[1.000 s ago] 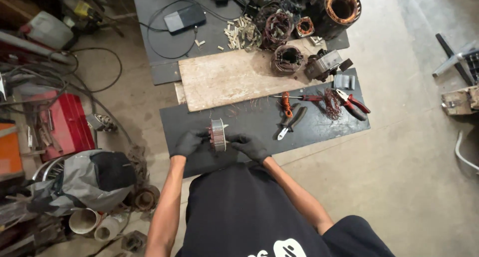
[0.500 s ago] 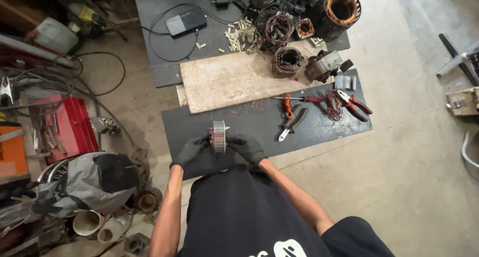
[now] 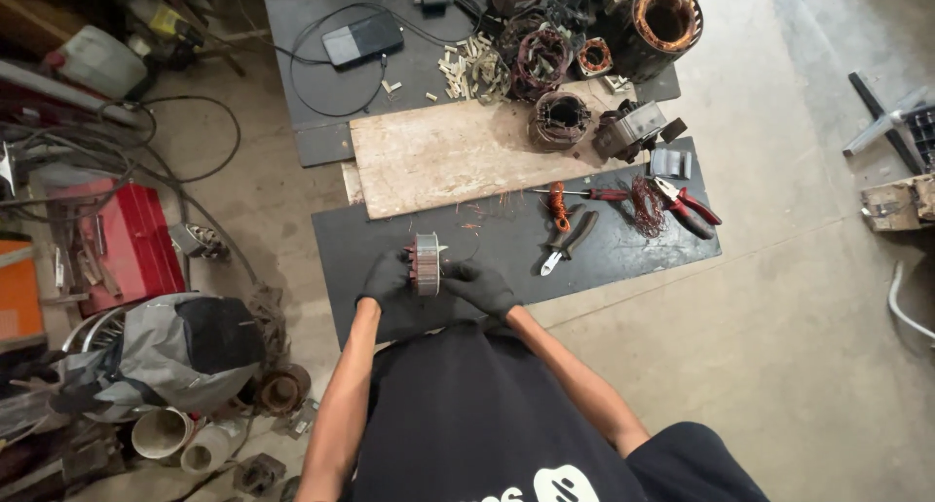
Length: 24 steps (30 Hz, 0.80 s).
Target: Repairing an electric motor by inspecting and installing copper wire coils into a stator
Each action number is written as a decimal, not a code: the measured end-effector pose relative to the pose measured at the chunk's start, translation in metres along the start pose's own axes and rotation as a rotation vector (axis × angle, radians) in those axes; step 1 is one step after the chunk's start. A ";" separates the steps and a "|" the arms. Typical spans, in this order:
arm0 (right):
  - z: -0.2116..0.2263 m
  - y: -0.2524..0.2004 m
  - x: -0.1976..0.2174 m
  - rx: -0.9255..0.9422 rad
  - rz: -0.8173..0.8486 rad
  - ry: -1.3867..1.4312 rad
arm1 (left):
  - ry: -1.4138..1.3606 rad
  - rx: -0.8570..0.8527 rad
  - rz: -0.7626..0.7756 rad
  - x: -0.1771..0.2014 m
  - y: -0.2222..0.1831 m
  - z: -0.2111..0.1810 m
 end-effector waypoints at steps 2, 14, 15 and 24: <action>-0.029 0.017 0.005 0.039 -0.009 -0.149 | -0.009 0.126 -0.001 0.031 0.010 -0.001; -0.044 0.053 0.011 -0.022 -0.153 0.001 | 1.176 -0.222 -0.912 0.001 -0.065 0.056; -0.047 0.055 0.006 -0.022 -0.150 -0.002 | 1.172 -0.223 -0.915 -0.012 -0.073 0.058; -0.089 0.094 -0.014 -0.033 -0.052 0.454 | 1.079 -0.510 -0.875 -0.040 -0.102 0.069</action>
Point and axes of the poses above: each hand's wrist, its own y-axis towards the middle knuckle, its own x-axis out of the back of the hand, z = x × y, the point moved 3 cm from there along y, towards the middle knuckle, and after that the axes turned 5 degrees about y, right-handed, at the moved point
